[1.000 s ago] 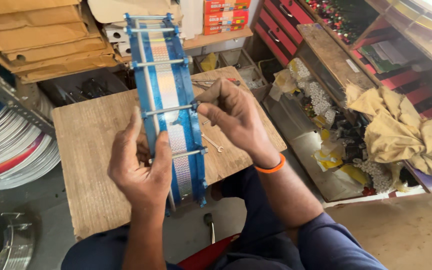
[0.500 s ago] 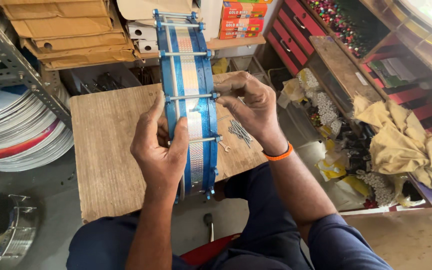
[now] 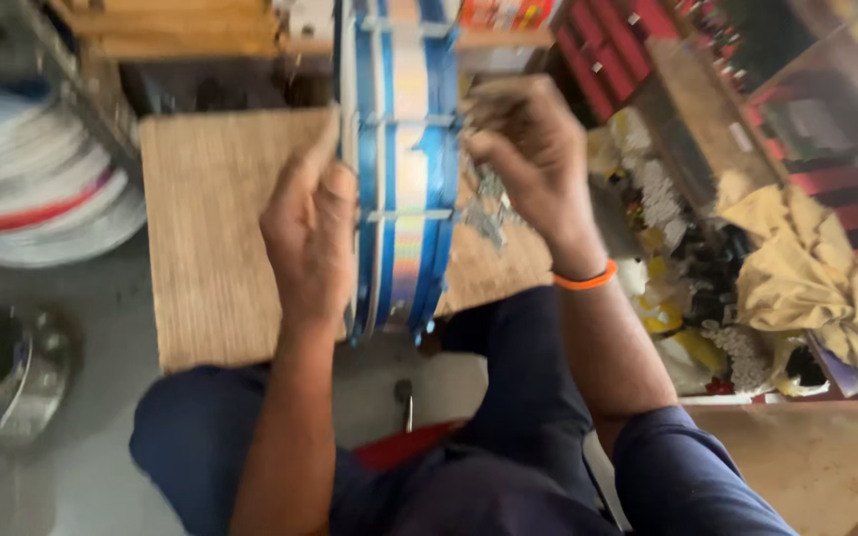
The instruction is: The person inserts metal tension rods through the rim of a blue drum and threads nuts onto them by hand while sitting on the floor.
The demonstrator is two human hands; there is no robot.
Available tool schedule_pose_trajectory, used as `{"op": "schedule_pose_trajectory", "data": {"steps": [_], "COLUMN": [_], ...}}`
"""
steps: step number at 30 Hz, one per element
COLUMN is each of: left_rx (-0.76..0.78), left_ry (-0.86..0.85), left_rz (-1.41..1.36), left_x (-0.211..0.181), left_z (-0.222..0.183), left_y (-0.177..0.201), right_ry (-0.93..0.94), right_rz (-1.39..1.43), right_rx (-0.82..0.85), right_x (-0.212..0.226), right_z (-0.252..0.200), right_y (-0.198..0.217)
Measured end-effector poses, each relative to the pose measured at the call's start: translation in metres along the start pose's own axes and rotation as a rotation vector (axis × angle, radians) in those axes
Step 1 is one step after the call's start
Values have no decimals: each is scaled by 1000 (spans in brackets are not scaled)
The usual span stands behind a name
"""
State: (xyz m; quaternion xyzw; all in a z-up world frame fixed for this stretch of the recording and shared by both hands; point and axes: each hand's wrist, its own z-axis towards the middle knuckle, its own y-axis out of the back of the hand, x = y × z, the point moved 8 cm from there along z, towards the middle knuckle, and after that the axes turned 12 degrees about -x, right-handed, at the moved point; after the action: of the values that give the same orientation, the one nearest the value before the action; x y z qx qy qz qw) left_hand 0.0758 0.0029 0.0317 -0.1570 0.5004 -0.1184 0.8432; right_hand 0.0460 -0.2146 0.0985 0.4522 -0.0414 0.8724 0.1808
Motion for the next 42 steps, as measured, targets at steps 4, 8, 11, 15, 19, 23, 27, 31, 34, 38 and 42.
{"op": "schedule_pose_trajectory", "data": {"steps": [4,8,11,15,19,23,27,31,34,38,42], "left_rx": [26,134,214,267,257,183,197,139,219,284,365], "left_ry": [26,66,35,3,-35,-46,15,2,56,166,109], "left_rz": [24,128,211,390,382,275,155,433,194,263,435], "left_x": [-3,0,-5,-5,2,3,12,4,8,6,3], "left_z": [-4,-12,-21,-30,-15,-7,9,36,70,70,20], "left_y": [34,44,31,11,1,4,-18,-26,-44,-39,-29], "right_ry": [-91,-260,-345,-54,-183,-73,198,374,257,195,70], "right_rz": [29,-57,-108,-790,-461,-383,-445,-414,-408,-381,-358], "right_rx": [-142,-200,-255,-141,304,404,357,262,261,173,170], "right_x": [-41,-125,-181,-194,-182,-136,-100,-79,-89,-89,-95], "right_z": [-37,-85,-131,-180,-219,-202,-188,-182,-169,-150,-143], "right_y": [43,89,109,91,24,-1,-10,-24,-27,-27,-27]}}
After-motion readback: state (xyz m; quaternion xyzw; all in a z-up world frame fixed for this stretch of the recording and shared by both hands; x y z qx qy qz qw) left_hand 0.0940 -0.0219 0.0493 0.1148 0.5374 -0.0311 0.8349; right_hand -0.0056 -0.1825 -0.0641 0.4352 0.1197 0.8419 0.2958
